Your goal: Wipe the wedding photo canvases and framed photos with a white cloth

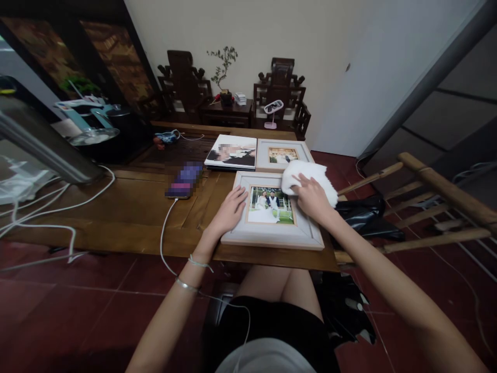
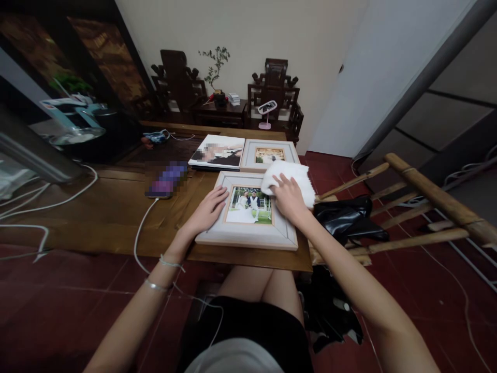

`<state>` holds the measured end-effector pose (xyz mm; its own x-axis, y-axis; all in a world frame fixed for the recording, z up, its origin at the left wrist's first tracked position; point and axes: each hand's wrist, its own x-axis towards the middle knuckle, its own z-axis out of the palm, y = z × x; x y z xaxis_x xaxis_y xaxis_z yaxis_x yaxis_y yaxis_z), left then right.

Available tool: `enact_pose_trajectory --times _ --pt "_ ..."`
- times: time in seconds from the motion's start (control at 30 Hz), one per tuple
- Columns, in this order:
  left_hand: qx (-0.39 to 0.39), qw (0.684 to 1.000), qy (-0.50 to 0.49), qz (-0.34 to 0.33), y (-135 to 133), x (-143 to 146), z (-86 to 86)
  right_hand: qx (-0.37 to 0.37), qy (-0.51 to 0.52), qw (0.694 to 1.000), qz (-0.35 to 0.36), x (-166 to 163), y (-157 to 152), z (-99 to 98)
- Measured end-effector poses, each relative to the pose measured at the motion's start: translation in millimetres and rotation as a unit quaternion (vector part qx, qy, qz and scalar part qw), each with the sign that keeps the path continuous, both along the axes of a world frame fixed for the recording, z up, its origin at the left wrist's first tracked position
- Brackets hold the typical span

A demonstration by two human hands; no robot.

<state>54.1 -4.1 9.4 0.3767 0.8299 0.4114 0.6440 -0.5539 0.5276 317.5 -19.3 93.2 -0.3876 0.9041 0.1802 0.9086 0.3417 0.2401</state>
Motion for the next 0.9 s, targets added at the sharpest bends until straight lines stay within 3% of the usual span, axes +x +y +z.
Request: enact_pose_trajectory --times 0.13,0.23,0.37,0.47,0.73,0.8,0.9 --pt "0.001 1.000 -0.010 0.004 -0.2 0.5 0.1 0.053 -0.002 0.993 0.101 -43.0 25.9 -2.7" --pt "0.003 1.000 -0.011 0.004 0.2 0.3 0.2 0.048 -0.029 0.983 0.175 -77.7 40.9 -5.9" --pt "-0.001 1.000 -0.006 0.000 1.0 -0.7 -0.2 -0.002 -0.050 0.985 0.165 -96.3 52.8 -10.7" --pt "-0.004 1.000 -0.003 -0.001 1.0 -0.9 -0.1 -0.018 -0.053 0.989 0.135 -82.0 51.5 -7.9" --pt "-0.008 1.000 -0.015 0.005 -0.8 1.0 1.6 -0.054 -0.103 0.993 -0.034 4.8 34.2 14.9" --pt "-0.005 1.000 -0.018 0.006 -0.8 1.5 1.7 -0.058 -0.106 0.992 -0.028 14.9 21.9 14.9" --pt "-0.004 1.000 -0.020 0.011 -0.6 2.1 2.0 -0.061 -0.087 0.994 0.038 16.8 -9.9 10.4"
